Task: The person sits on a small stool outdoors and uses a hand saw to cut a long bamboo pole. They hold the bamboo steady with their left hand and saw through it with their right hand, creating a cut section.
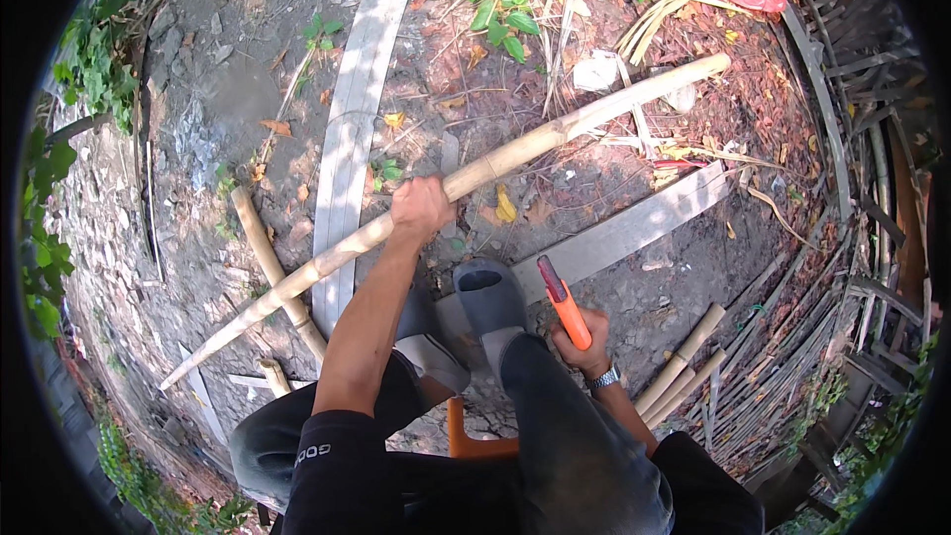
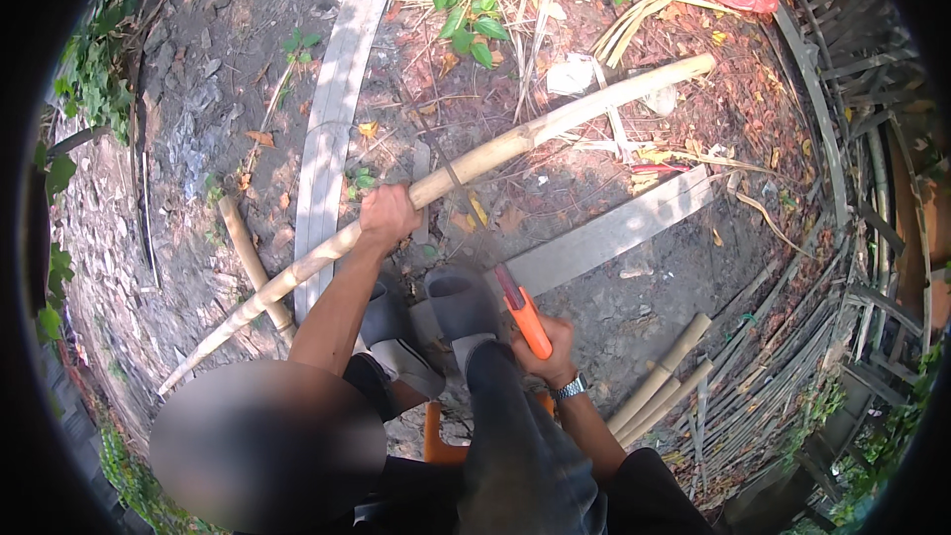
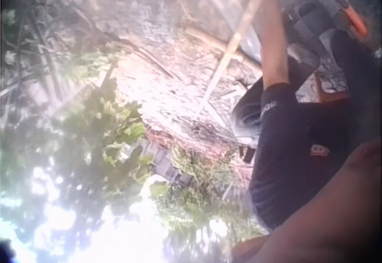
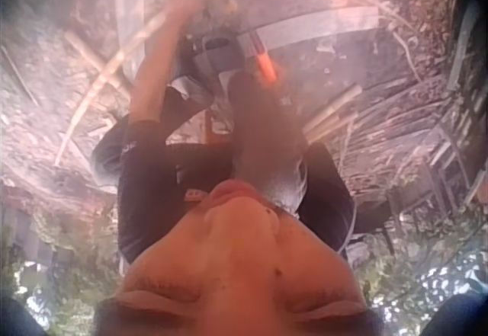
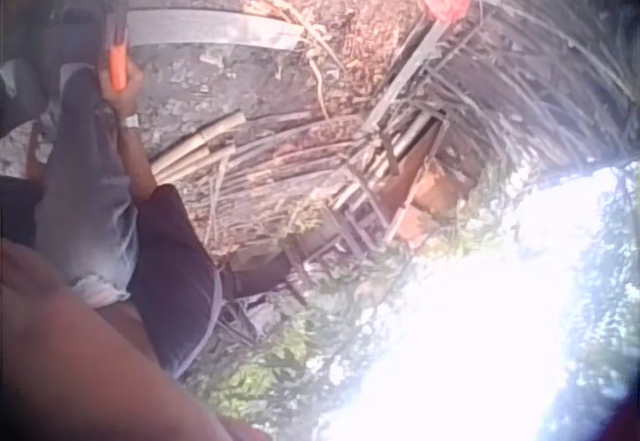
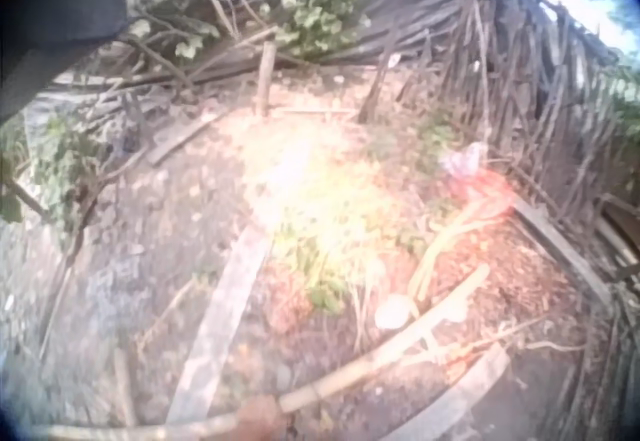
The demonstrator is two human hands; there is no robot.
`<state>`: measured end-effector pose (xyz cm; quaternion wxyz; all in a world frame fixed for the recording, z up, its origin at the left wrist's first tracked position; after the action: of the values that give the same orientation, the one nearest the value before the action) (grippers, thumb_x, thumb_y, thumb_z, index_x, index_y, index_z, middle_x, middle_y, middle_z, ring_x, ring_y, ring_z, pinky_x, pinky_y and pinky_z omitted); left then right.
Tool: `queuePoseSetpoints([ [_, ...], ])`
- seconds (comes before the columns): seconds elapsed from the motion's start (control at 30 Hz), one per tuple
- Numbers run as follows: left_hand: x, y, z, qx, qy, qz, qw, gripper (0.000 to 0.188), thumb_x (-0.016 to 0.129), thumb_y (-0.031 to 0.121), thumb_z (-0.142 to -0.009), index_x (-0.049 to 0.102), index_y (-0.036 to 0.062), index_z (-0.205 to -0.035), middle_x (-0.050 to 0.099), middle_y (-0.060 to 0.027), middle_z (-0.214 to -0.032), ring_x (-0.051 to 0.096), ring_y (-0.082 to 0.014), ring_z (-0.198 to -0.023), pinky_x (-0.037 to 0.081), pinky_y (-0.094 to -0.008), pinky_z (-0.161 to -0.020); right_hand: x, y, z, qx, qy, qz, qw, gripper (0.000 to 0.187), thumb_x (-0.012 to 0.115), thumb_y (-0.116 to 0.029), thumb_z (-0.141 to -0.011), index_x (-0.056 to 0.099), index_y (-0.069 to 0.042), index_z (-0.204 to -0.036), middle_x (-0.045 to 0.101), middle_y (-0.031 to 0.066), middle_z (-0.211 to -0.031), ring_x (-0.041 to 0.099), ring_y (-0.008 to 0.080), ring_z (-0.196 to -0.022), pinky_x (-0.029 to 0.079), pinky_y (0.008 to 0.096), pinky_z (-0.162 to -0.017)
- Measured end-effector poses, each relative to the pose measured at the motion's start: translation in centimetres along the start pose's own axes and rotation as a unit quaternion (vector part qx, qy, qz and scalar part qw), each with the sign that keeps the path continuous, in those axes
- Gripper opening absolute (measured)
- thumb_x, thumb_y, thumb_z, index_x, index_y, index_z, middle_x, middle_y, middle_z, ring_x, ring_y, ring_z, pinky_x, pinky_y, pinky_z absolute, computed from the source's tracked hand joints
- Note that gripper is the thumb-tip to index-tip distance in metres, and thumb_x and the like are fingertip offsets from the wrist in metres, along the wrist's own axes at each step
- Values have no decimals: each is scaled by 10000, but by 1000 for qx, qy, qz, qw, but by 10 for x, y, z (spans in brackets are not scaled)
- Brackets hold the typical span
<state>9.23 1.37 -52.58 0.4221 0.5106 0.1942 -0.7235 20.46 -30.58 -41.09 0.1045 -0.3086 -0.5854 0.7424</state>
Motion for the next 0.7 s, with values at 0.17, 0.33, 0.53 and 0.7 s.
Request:
queuePoseSetpoints([
  [0.17, 2, -56, 10, -61, -35, -39, 997, 406, 748, 338, -788, 720, 80, -1100, 759, -193, -1007, 754, -330, -1002, 597, -438, -895, 14, -2, -7, -22, -55, 7, 998, 119, 708, -66, -732, 606, -27, -685, 544, 93, -573, 580, 223, -482, 451, 346, -511],
  [0.33, 9, -66, 9, -94, -16, -80, 992, 343, 737, 331, -789, 734, 72, -1014, 760, -156, -999, 757, -323, -968, 597, -430, -865, 32, 14, 2, -11, -69, -1, 998, 90, 734, -118, -713, 694, -61, -771, 643, 101, -645, 662, 287, -564, 536, 381, -573],
  [0.53, -18, -81, 15, -87, 38, 25, 995, 315, 757, 271, -774, 752, 103, -1041, 778, -179, -919, 774, -339, -911, 606, -460, -829, 31, -10, -8, -19, -122, 10, 992, 114, 737, -126, -728, 675, -66, -803, 647, 113, -685, 658, 324, -606, 541, 391, -608],
  [0.7, -13, -84, -1, -80, 4, -38, 996, 327, 740, 234, -782, 738, 88, -1075, 778, -177, -897, 776, -357, -859, 619, -471, -798, 34, -13, -17, 2, -123, 12, 992, 99, 722, -126, -736, 675, -60, -792, 657, 110, -685, 670, 304, -603, 543, 383, -609],
])
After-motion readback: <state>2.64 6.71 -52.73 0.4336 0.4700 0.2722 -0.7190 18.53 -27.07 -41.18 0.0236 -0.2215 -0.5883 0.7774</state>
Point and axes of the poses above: each hand's wrist, its own z-axis away from the middle knuckle, its own x-axis out of the palm, y = z × x, the point moved 2 cm from there along -z, towards the middle knuckle
